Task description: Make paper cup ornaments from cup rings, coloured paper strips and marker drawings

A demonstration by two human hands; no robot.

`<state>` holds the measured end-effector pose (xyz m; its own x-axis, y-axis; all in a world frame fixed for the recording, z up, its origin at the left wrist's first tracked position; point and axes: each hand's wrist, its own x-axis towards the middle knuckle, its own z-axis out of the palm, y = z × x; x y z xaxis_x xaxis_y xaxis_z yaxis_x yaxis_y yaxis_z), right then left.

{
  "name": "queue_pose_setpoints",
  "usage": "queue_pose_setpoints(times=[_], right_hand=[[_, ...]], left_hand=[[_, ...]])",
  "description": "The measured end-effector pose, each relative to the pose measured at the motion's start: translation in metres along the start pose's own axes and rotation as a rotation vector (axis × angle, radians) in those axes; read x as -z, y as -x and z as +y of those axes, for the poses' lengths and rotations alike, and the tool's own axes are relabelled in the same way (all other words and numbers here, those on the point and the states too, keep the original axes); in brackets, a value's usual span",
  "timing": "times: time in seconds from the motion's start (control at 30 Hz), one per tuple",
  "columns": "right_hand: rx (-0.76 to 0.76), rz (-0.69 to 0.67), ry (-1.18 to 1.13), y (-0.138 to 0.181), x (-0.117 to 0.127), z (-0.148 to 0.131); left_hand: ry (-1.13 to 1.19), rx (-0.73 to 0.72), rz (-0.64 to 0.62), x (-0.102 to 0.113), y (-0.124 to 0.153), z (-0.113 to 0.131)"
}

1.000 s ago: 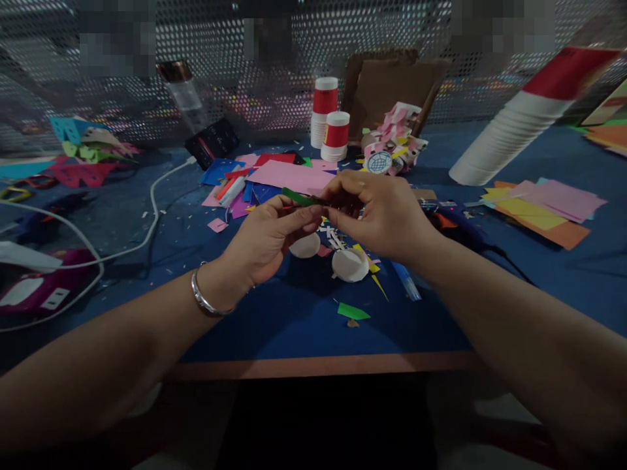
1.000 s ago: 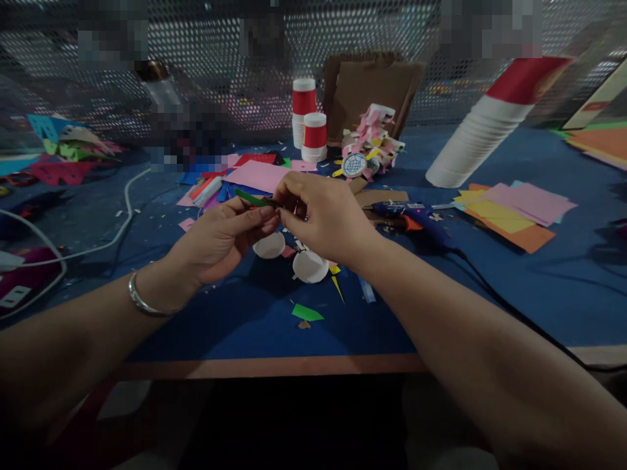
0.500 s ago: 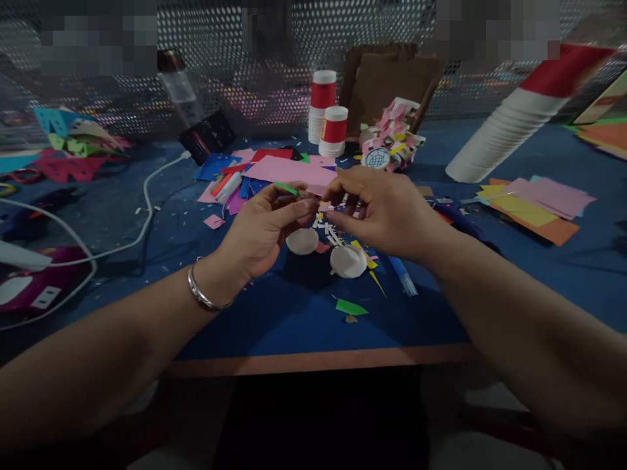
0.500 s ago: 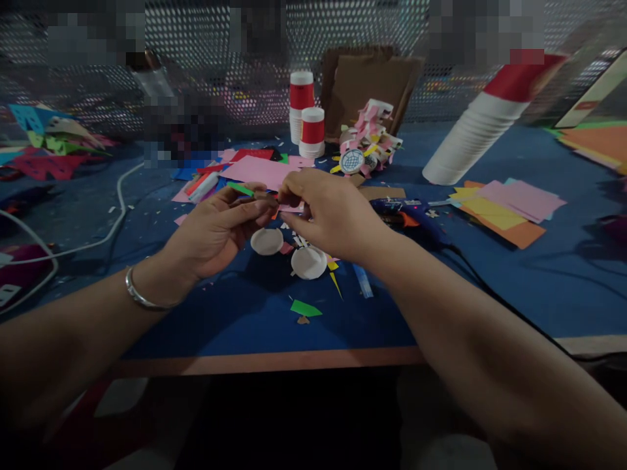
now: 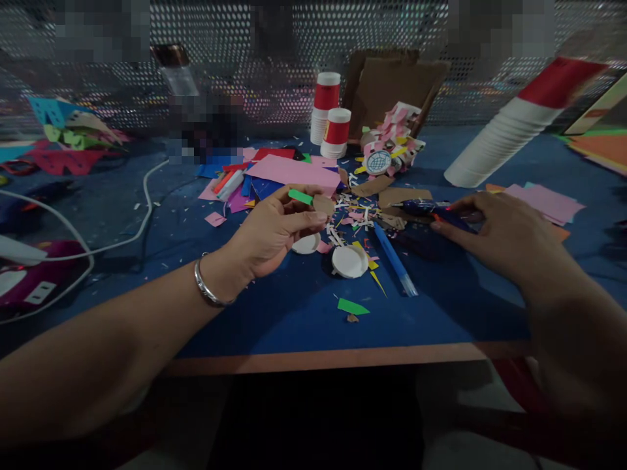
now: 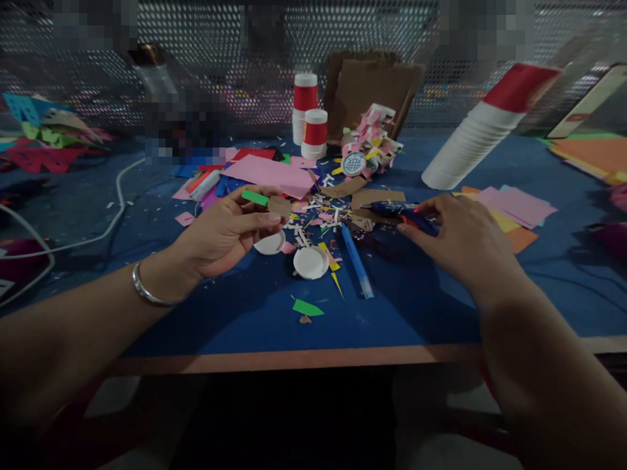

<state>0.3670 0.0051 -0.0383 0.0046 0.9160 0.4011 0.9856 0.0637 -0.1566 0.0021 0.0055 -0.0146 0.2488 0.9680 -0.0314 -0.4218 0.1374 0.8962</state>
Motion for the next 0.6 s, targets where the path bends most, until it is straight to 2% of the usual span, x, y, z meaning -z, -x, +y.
queue_pose_setpoints(times=[0.17,0.33,0.5,0.6], right_hand=[[-0.139,-0.045,-0.015,0.0,-0.009,0.004],[-0.189,0.137,-0.149,0.003,-0.001,-0.01],[-0.017,0.319,-0.222,0.01,0.008,-0.031],[0.101,0.38,-0.212,0.016,0.011,-0.044]], left_hand=[[-0.02,0.009,-0.054,0.001,0.0,-0.001],[-0.05,0.009,-0.076,0.001,-0.001,-0.003],[-0.11,0.0,-0.081,0.001,-0.001,-0.005],[-0.167,-0.003,-0.098,0.0,0.0,-0.006]])
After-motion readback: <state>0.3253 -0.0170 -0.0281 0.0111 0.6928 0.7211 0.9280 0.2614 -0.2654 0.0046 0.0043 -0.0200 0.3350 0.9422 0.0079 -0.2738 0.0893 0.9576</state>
